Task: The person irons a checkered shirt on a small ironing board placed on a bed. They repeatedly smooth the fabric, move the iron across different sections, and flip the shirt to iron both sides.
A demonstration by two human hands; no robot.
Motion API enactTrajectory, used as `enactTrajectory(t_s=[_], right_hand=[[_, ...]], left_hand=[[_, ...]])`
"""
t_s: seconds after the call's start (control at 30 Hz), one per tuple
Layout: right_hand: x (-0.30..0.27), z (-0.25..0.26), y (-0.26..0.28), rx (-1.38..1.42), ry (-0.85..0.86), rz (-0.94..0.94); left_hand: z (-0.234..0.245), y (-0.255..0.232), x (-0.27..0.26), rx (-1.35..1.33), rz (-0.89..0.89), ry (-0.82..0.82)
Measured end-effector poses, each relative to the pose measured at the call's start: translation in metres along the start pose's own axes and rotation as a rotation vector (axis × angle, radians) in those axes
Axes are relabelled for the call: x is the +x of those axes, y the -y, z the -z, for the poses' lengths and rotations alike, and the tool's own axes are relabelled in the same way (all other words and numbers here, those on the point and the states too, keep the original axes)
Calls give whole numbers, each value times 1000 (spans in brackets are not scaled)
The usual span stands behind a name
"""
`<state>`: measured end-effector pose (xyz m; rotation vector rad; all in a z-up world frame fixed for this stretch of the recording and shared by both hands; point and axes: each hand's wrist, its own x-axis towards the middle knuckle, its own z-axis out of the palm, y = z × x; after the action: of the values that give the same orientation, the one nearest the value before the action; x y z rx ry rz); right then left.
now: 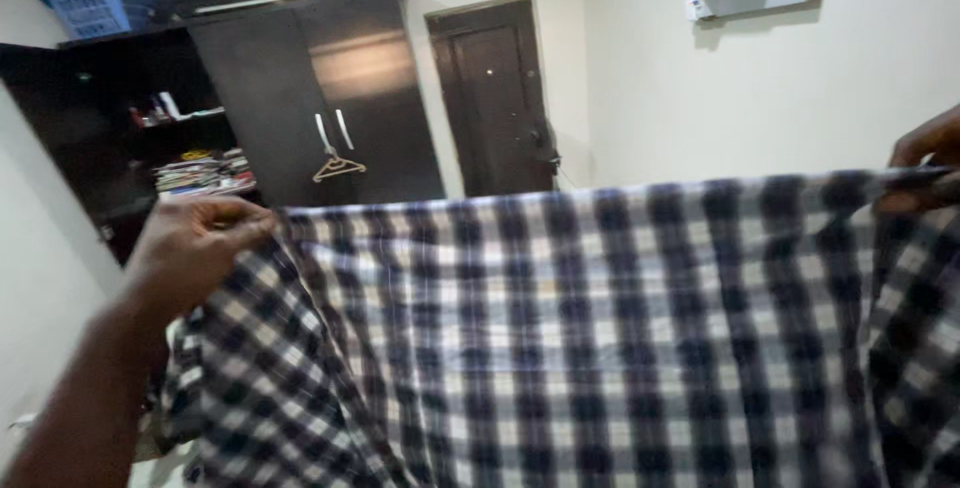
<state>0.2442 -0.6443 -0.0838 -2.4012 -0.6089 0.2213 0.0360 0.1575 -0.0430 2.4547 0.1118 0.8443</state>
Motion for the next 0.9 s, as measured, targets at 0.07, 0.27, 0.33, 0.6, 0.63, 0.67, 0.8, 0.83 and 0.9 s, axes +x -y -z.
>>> enactTrajectory(t_s=[0.07, 0.27, 0.33, 0.6, 0.63, 0.67, 0.8, 0.83, 0.9], right_hand=[[-1, -16, 0, -4, -110, -150], [13, -107, 77, -345, -375, -492], [13, -121, 97, -360, -486, -468], [7, -110, 96, -444, -906, 39], [0, -106, 87, -469, -916, 72], [-4, -105, 77, -494, -926, 105], [-21, -138, 29, -171, -847, 236], [-32, -156, 13, -142, -819, 151], [-59, -200, -18, -125, -722, -28]], left_hand=[[-30, 11, 11, -9, -23, 77], [-125, 45, 45, -145, 184, 188], [-153, 49, 58, -269, 202, 164], [-123, 33, 75, -557, -87, -175], [-112, 30, 65, -562, -103, -199], [-104, 27, 52, -531, -115, -214], [-92, 53, -23, -324, -57, -139], [-98, 66, -50, -259, -23, -87], [-120, 95, -102, -307, 13, 73]])
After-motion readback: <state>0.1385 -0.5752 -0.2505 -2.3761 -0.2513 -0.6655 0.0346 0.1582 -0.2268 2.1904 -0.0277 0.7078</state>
